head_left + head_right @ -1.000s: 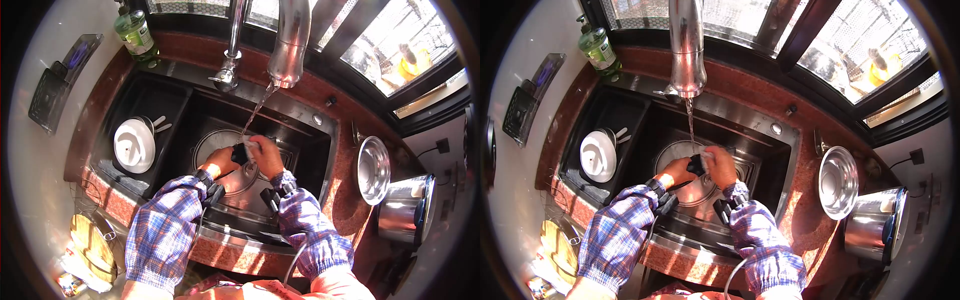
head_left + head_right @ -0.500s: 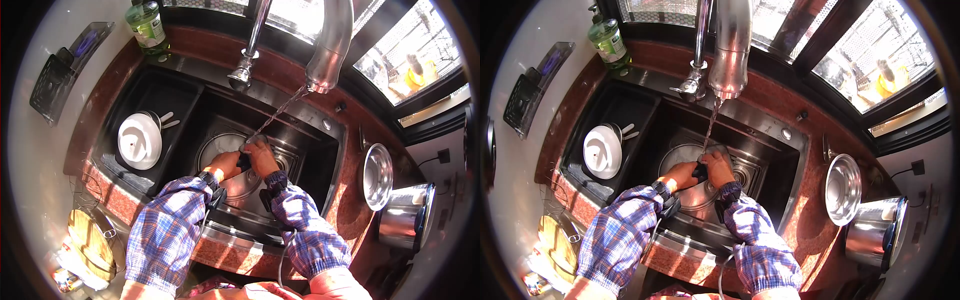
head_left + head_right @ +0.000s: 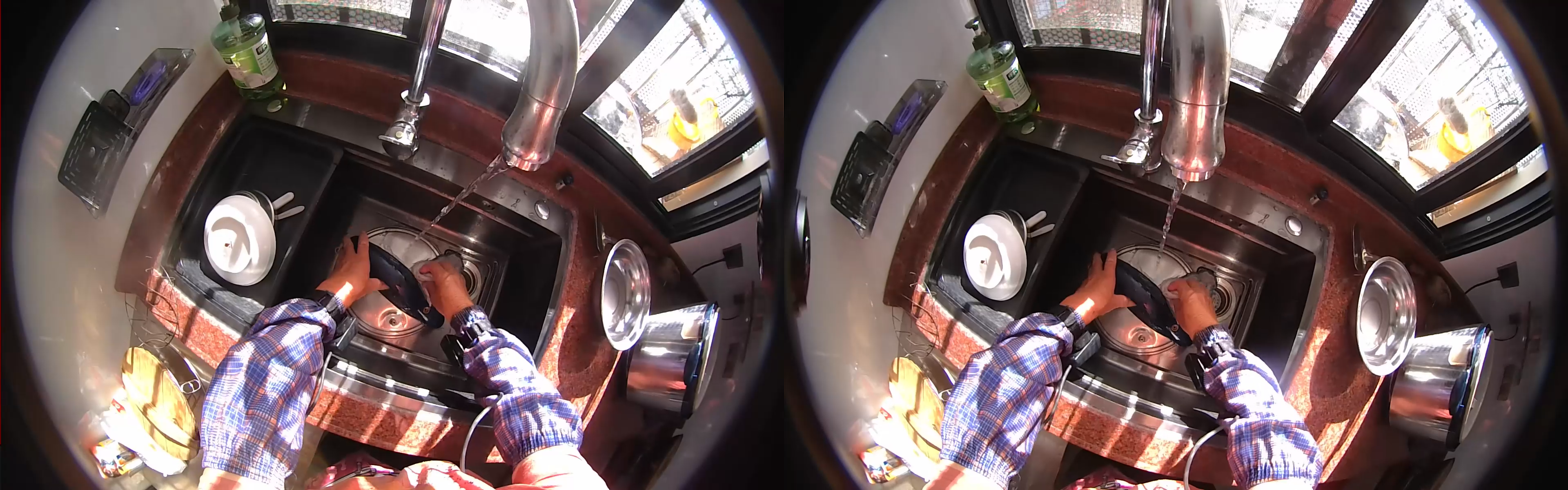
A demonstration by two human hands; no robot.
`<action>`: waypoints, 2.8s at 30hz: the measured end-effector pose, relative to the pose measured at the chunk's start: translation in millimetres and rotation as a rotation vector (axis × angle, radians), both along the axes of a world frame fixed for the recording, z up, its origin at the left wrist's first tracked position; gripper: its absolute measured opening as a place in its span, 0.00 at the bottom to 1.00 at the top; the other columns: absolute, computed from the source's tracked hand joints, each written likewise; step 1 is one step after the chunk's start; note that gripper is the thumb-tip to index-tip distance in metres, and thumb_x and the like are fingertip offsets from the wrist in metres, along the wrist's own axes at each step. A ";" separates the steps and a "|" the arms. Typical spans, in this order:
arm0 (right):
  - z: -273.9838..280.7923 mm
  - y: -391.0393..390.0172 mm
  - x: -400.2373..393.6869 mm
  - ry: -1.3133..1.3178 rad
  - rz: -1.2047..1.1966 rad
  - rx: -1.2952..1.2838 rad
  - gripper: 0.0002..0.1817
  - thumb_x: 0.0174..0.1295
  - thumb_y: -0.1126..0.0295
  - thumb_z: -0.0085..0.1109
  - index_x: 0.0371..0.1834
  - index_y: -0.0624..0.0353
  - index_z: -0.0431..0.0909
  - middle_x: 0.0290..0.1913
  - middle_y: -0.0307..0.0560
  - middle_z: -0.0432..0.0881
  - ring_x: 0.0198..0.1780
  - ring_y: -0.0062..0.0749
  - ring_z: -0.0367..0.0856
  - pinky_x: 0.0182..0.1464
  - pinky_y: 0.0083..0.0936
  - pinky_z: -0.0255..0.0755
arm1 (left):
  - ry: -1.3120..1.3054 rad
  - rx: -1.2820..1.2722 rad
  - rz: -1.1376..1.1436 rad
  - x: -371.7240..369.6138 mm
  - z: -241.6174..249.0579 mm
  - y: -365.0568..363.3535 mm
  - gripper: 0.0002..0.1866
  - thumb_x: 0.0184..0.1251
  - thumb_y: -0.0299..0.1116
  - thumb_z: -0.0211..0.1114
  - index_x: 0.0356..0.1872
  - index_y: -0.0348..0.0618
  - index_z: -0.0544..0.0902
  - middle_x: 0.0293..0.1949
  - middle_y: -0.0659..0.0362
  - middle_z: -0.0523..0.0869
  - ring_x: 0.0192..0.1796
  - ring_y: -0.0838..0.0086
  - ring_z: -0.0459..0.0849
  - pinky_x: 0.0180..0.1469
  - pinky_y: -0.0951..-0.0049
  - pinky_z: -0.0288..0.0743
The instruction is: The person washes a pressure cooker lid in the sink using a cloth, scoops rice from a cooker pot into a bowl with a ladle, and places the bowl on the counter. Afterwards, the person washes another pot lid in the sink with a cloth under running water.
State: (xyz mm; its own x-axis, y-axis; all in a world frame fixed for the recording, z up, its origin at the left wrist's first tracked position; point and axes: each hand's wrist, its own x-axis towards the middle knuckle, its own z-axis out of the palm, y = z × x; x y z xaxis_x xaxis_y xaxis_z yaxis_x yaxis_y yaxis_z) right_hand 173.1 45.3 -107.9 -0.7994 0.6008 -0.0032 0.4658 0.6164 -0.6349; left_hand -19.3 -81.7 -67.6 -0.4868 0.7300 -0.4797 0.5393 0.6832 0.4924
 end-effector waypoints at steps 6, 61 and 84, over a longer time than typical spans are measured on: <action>-15.1 14.3 -110.8 0.204 0.197 -0.085 0.19 0.58 0.75 0.60 0.55 0.55 0.80 0.48 0.60 0.82 0.55 0.57 0.80 0.54 0.43 0.75 | 0.036 0.015 -0.050 -3.8 -6.3 -4.1 0.66 0.41 0.36 0.85 0.78 0.45 0.45 0.76 0.31 0.45 0.78 0.38 0.50 0.77 0.54 0.54; -40.9 88.7 -27.2 0.066 0.036 -0.229 0.13 0.61 0.71 0.56 0.47 0.55 0.83 0.49 0.58 0.81 0.54 0.54 0.80 0.58 0.42 0.74 | -0.033 0.094 -0.001 -10.6 -7.9 -6.8 0.64 0.37 0.35 0.86 0.77 0.51 0.50 0.76 0.34 0.47 0.73 0.41 0.62 0.69 0.54 0.69; -21.0 102.7 -86.8 -0.240 0.380 0.213 0.09 0.63 0.67 0.55 0.44 0.49 0.81 0.43 0.51 0.84 0.46 0.48 0.85 0.48 0.41 0.80 | -0.023 0.099 0.004 -12.2 -11.5 -6.4 0.63 0.35 0.33 0.86 0.75 0.48 0.53 0.75 0.36 0.50 0.73 0.39 0.63 0.72 0.53 0.66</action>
State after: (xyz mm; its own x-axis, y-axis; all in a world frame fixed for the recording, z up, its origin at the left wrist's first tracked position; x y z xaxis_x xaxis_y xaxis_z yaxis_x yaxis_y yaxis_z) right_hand 86.4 147.9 -128.9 -0.9539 0.2741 -0.1226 0.3002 0.8753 -0.3792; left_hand -31.5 -88.1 -79.2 -0.4795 0.7724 -0.4166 0.5245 0.6328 0.5696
